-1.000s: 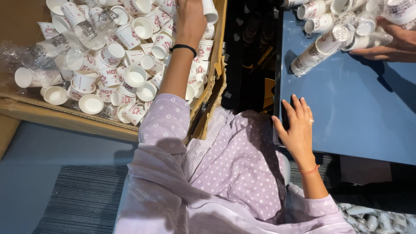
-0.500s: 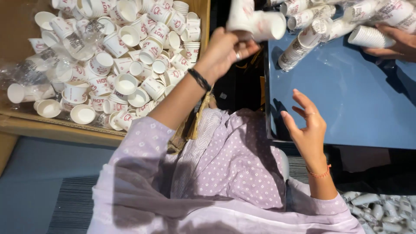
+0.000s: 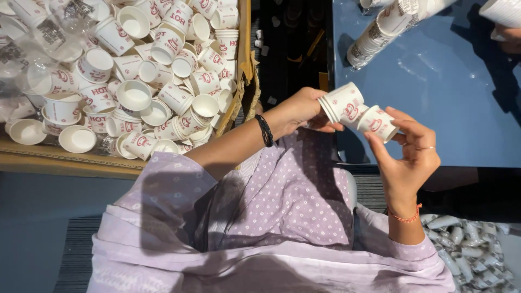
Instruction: The recorder is seen stacking paper cups and placing them into a plastic bag.
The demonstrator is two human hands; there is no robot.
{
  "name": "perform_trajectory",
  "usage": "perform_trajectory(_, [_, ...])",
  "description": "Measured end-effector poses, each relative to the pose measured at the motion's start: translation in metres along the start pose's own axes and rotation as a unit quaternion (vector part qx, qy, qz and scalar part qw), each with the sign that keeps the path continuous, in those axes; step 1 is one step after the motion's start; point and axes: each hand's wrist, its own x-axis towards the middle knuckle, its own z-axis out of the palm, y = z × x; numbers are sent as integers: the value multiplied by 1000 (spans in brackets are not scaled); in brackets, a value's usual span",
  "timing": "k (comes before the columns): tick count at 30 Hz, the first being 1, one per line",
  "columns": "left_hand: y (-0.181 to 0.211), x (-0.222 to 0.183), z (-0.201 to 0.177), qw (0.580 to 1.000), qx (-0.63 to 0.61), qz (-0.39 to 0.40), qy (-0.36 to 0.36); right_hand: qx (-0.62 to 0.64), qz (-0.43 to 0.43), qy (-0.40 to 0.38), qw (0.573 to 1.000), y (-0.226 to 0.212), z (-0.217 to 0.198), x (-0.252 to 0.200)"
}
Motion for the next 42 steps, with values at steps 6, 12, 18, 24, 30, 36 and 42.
perform_trajectory(6, [2, 6, -11, 997, 34, 22, 68, -92, 0, 19, 996, 15, -19, 10])
perform_trajectory(12, [-1, -2, -5, 996, 57, -3, 63, -239, 18, -103, 965, 41, -19, 7])
perform_trajectory(18, [-2, -5, 0, 999, 19, -14, 33, -236, -68, -105, 964, 4, -10, 15])
perform_trajectory(24, [-7, -2, -3, 999, 31, -14, 22, -154, -43, -79, 984, 21, -15, 0])
perform_trajectory(30, [-6, 0, -8, 996, 29, 13, 87, -193, -50, -47, 979, 11, -35, 9])
perform_trajectory(36, [-4, -2, -7, 997, 31, -12, 67, -274, -1, -112, 955, 29, -42, 5])
perform_trajectory(42, [-5, -4, -5, 998, 34, -14, 44, -257, -25, -106, 960, -4, -26, 19])
